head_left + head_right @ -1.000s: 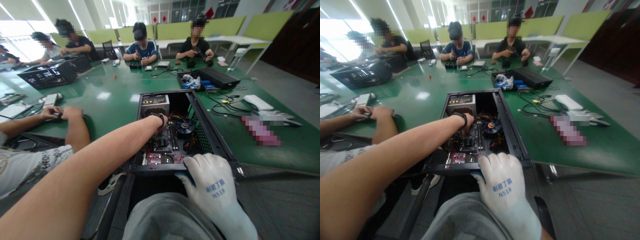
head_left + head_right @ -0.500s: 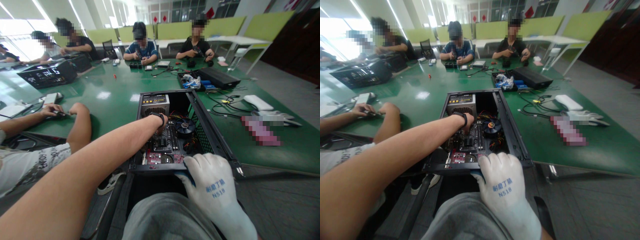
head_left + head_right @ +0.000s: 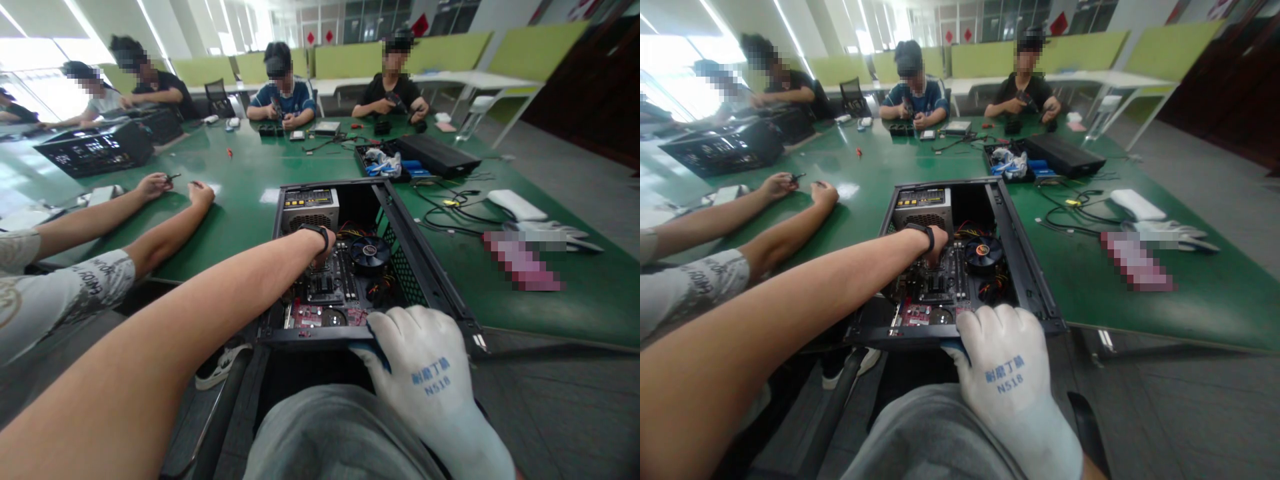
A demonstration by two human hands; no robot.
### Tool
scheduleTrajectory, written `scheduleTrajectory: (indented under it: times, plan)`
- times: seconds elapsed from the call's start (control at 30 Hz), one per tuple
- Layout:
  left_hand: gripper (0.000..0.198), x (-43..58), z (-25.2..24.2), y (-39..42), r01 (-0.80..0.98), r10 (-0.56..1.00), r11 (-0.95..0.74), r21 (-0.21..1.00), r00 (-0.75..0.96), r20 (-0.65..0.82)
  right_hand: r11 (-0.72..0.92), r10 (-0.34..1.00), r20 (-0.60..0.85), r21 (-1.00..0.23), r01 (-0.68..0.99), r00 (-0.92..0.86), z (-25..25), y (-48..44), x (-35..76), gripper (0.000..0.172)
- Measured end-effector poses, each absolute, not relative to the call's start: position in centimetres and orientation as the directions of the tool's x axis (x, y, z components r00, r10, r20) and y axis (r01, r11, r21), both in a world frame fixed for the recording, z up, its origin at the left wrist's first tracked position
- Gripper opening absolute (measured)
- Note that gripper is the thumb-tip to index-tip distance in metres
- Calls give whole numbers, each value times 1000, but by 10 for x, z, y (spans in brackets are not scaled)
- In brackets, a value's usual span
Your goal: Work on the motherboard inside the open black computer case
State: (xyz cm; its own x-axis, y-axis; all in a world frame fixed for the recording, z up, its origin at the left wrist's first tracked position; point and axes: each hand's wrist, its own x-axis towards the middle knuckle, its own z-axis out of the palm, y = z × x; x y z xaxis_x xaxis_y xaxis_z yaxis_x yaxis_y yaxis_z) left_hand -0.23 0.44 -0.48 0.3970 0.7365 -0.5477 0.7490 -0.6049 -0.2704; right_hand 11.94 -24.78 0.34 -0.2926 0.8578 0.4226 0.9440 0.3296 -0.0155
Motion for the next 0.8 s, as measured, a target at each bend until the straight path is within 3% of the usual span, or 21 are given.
scheduleTrajectory:
  times: [0.33, 0.5, 0.8]
  plan:
    - [61, -3, -3, 3, 767, 746, -589, -254, 396, -535, 328, 865, 408, -24, 944, -290, 6, -248, 120, 22]
    - [53, -3, -5, 3, 801, 763, -560, -210, 401, -507, 330, 865, 410, -28, 943, -290, 5, -249, 120, 22]
    - [46, -5, -5, -1, 774, 733, -587, -236, 385, -560, 327, 864, 411, -21, 945, -290, 5, -248, 120, 22]
